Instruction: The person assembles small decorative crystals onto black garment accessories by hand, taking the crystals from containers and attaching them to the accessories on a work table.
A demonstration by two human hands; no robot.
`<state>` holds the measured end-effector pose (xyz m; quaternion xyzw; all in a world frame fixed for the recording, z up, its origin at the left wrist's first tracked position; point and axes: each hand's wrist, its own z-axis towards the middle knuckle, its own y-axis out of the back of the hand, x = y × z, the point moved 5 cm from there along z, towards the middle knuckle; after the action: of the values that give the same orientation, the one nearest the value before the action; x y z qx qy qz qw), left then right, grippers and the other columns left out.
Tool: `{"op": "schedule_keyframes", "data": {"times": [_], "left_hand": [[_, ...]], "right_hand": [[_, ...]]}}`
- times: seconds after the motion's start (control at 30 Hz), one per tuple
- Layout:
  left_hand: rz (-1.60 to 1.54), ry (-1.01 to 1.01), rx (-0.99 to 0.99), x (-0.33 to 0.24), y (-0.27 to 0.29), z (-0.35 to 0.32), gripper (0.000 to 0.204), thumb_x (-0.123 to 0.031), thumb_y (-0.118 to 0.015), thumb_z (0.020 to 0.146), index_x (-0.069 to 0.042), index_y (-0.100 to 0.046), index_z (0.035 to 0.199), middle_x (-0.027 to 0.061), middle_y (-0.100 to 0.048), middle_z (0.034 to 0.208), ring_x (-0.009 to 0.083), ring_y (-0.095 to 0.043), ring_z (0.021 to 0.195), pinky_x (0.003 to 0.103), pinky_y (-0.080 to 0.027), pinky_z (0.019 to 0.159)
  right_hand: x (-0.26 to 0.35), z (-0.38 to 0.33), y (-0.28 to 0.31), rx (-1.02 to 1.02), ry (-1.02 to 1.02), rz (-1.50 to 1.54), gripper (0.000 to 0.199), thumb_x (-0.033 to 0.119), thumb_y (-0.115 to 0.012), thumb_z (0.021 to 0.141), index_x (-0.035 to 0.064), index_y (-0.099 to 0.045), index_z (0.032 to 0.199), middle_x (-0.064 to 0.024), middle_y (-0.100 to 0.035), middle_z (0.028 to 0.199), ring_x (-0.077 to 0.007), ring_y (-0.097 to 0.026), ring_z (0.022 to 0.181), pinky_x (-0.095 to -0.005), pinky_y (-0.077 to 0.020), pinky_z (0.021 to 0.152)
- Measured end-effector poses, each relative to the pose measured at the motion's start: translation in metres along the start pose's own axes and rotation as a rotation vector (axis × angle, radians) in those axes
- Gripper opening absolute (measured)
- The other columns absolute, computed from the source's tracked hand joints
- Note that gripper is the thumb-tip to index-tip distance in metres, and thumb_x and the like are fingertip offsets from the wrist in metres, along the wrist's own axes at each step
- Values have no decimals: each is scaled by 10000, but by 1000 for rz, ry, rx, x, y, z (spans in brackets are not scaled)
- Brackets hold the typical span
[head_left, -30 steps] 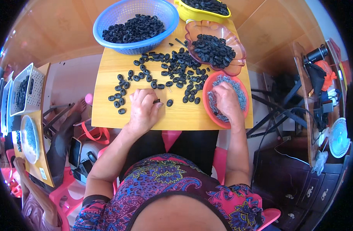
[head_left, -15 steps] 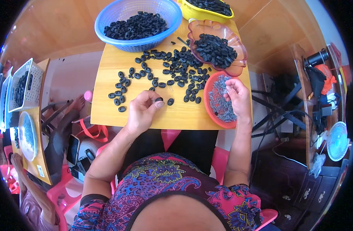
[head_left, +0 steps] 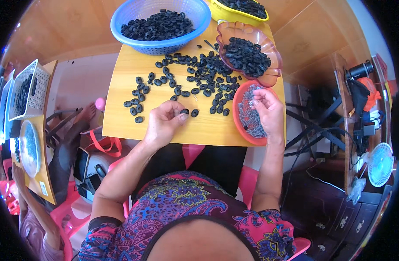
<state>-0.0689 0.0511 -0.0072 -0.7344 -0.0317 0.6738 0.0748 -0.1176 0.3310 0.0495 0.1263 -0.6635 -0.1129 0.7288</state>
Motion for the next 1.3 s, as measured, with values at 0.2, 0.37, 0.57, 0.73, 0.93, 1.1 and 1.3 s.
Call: {"op": "schedule_keyframes", "data": {"times": [0.2,0.37,0.57,0.73,0.93,1.1,1.3], "left_hand": [[-9,-10,15,10,-1,2,87,17,-628,830,-7,-572,892,-47,-520,746,22,-462,660,177,-386,581],[9,-9,10,7,-1,0,90,13,-623,835,-2,-568,905,-44,-527,753,25,-468,663,183,-393,583],[-53,-10,-5,7,4,5,92,16,-624,832,1,-570,906,-36,-544,762,30,-480,666,187,-407,594],[-81,40,-100,7,12,8,103,20,-629,826,8,-585,919,-32,-559,779,34,-499,675,183,-429,618],[-213,39,-73,5,10,7,116,38,-630,819,8,-595,925,-32,-564,783,31,-501,687,178,-431,629],[-296,46,-47,2,11,8,113,50,-620,820,9,-616,925,-17,-583,784,44,-523,689,182,-447,644],[-359,20,26,6,7,6,140,53,-630,806,16,-636,941,39,-639,810,91,-572,696,222,-489,676]], "right_hand": [[6,-9,-65,131,127,7,226,-52,-580,834,-28,-591,1059,-51,-583,945,-104,-595,807,-225,-510,705],[11,-11,-74,127,178,-196,223,-31,-601,834,-42,-593,1056,-82,-595,969,-131,-606,830,-235,-505,719],[31,-11,-76,99,349,-404,140,-31,-616,806,-31,-633,945,-102,-617,869,-161,-590,713,-254,-477,649],[33,-7,-108,207,485,-634,166,-27,-643,718,-2,-643,882,-129,-596,856,-322,-582,836,-375,-480,742],[20,-4,-127,247,466,-875,90,-9,-609,728,7,-621,815,-133,-541,803,-302,-539,845,-392,-456,738],[26,-5,-121,222,454,-719,78,2,-623,751,-5,-610,828,-129,-543,791,-295,-551,802,-385,-452,704],[68,-21,-125,391,329,-294,71,43,-633,817,-12,-609,855,-102,-566,790,-218,-566,684,-298,-447,615]]}}
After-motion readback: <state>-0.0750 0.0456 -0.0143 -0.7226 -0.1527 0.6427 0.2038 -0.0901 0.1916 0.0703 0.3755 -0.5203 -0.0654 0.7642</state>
